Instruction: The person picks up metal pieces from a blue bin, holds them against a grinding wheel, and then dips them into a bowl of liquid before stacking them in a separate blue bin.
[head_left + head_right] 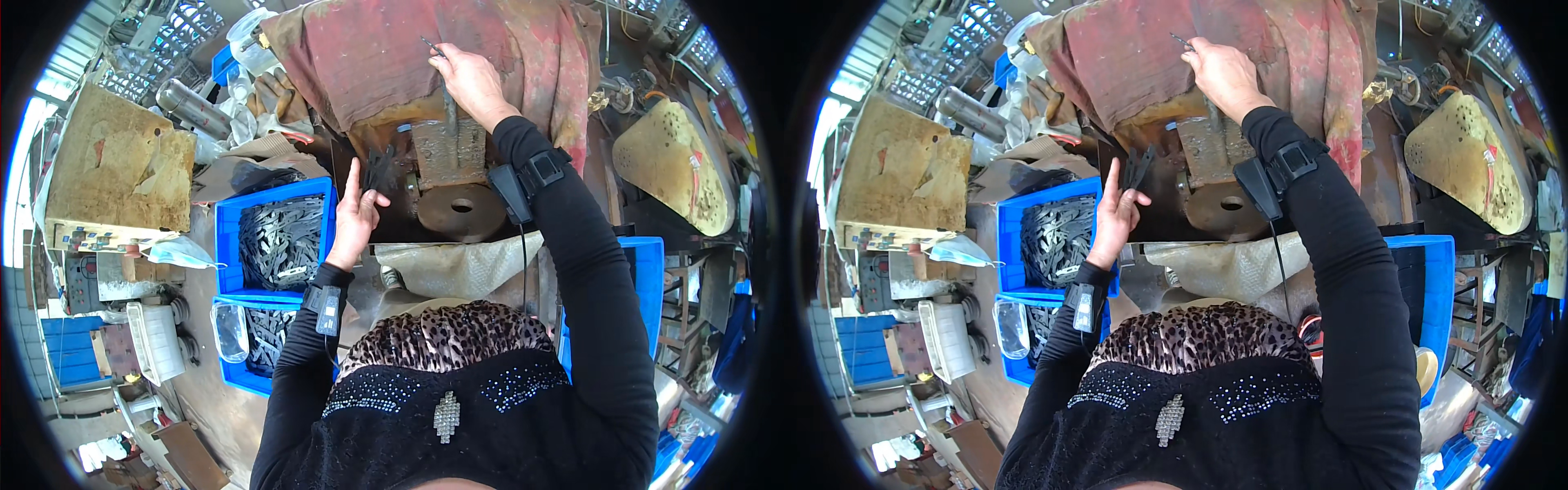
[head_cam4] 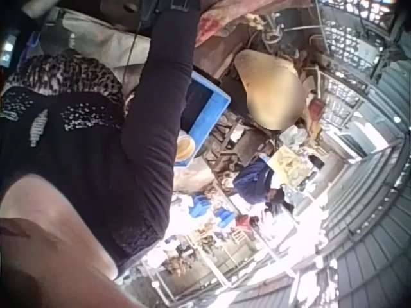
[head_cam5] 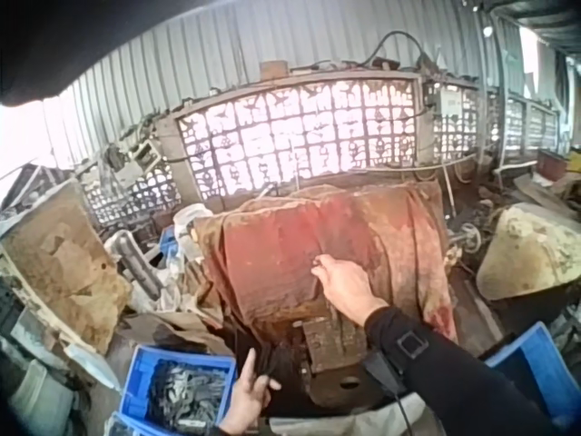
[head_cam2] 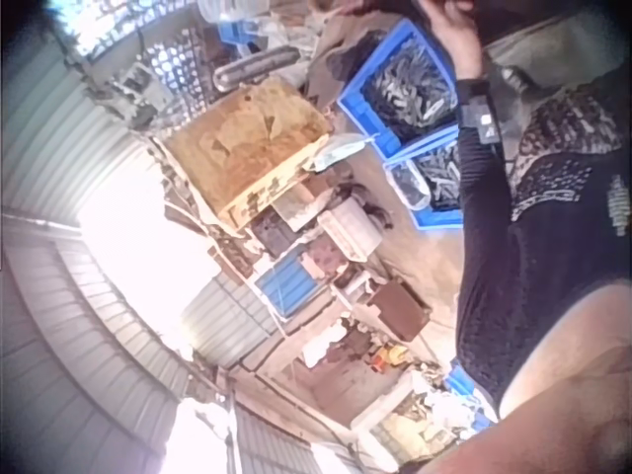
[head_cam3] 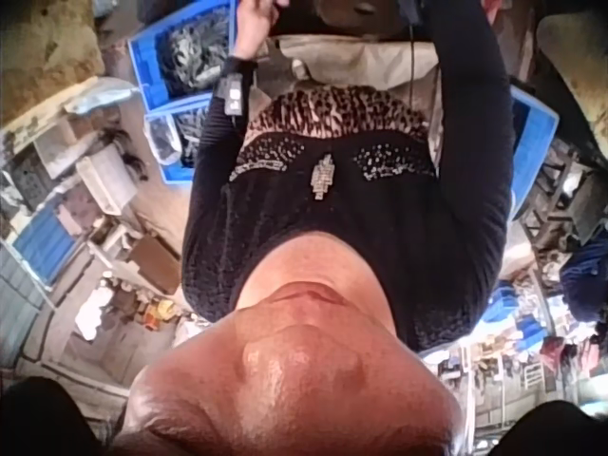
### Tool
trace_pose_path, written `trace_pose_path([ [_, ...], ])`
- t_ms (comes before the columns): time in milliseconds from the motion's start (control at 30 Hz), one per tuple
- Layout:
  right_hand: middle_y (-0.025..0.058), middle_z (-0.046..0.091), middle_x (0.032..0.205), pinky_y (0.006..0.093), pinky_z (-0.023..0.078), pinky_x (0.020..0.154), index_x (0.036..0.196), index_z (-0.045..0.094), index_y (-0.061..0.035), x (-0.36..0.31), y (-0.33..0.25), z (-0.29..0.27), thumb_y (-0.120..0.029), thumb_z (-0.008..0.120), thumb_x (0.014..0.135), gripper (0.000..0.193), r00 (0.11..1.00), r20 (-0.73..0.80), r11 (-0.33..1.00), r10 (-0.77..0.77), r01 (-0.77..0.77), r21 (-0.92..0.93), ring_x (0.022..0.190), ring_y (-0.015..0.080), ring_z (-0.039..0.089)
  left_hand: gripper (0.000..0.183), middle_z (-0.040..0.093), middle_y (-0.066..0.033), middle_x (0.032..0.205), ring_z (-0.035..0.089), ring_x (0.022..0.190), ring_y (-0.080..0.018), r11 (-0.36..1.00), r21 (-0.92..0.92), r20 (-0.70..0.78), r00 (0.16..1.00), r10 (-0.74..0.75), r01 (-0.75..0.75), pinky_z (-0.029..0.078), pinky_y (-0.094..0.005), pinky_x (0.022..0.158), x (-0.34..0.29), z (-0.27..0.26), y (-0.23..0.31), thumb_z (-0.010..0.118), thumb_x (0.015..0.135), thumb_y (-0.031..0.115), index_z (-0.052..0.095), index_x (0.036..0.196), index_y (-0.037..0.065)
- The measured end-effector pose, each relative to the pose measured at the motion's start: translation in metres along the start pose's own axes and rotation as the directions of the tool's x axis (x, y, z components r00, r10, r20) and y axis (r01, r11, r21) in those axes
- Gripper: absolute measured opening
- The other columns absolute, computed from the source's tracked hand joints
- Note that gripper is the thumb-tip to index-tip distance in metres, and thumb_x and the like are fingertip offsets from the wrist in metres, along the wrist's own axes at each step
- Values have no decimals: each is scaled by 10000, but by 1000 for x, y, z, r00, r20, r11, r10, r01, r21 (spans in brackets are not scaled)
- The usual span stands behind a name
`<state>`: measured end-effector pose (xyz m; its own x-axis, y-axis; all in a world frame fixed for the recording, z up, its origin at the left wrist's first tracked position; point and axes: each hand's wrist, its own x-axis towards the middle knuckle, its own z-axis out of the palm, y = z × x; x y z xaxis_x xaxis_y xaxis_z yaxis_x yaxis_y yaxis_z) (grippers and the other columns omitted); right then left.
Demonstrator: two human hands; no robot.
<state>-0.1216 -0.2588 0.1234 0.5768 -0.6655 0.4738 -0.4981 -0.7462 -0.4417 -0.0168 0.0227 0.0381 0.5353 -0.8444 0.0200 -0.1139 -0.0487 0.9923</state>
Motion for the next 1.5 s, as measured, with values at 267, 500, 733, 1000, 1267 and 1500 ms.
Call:
trace_pose_path([
  [267, 168, 698, 944, 474, 514, 780, 1155, 620, -144, 0, -3, -1, -378, 536, 973, 308, 999, 29, 999, 32, -32, -17, 917, 372, 659, 390, 560, 42, 788, 400, 561, -17, 968, -96, 81, 971, -223, 230, 327, -169, 485, 10, -9, -23, 428, 1024, 102, 441, 1413, 80],
  [500, 167, 698, 948, 475, 513, 781, 1158, 615, -151, 0, -3, -1, -381, 532, 974, 306, 999, 32, 999, 37, -36, -19, 917, 374, 659, 254, 519, 62, 809, 357, 559, -10, 901, -274, 159, 940, -303, 337, 289, -158, 478, 11, -10, -15, 433, 1018, 123, 521, 1255, 102],
  [733, 172, 694, 942, 480, 511, 775, 1156, 610, -146, 0, -2, -1, -369, 527, 978, 297, 999, 36, 1000, 22, -22, -20, 911, 377, 656, 161, 493, 56, 764, 331, 527, -21, 878, -299, 133, 928, -348, 373, 265, -160, 455, 14, -13, -23, 462, 1021, 173, 548, 1139, 105],
  [1000, 172, 694, 940, 480, 511, 772, 1160, 604, -133, -1, -2, -1, -356, 522, 983, 296, 999, 44, 999, 9, -8, -34, 910, 380, 655, 181, 550, 25, 745, 372, 522, -35, 879, -341, 159, 942, -296, 334, 291, -177, 443, 11, -13, -22, 463, 1034, 191, 566, 1113, 65],
  [1267, 167, 696, 945, 479, 514, 775, 1153, 601, -133, -1, -2, 1, -352, 521, 982, 289, 1000, 21, 999, -11, 11, -34, 910, 380, 655, 241, 649, -28, 861, 427, 557, -40, 815, -475, 166, 944, -286, 331, 340, -181, 471, 14, -15, -24, 469, 1027, 117, 563, 1231, 31],
  [1500, 165, 697, 944, 482, 515, 768, 1144, 601, -134, 0, -1, 1, -354, 519, 981, 286, 999, 34, 999, -14, 16, -47, 906, 382, 655, 307, 669, -35, 936, 448, 602, -42, 892, -394, 72, 975, -209, 220, 356, -183, 505, 7, -13, -24, 472, 1016, 78, 568, 1304, 35],
])
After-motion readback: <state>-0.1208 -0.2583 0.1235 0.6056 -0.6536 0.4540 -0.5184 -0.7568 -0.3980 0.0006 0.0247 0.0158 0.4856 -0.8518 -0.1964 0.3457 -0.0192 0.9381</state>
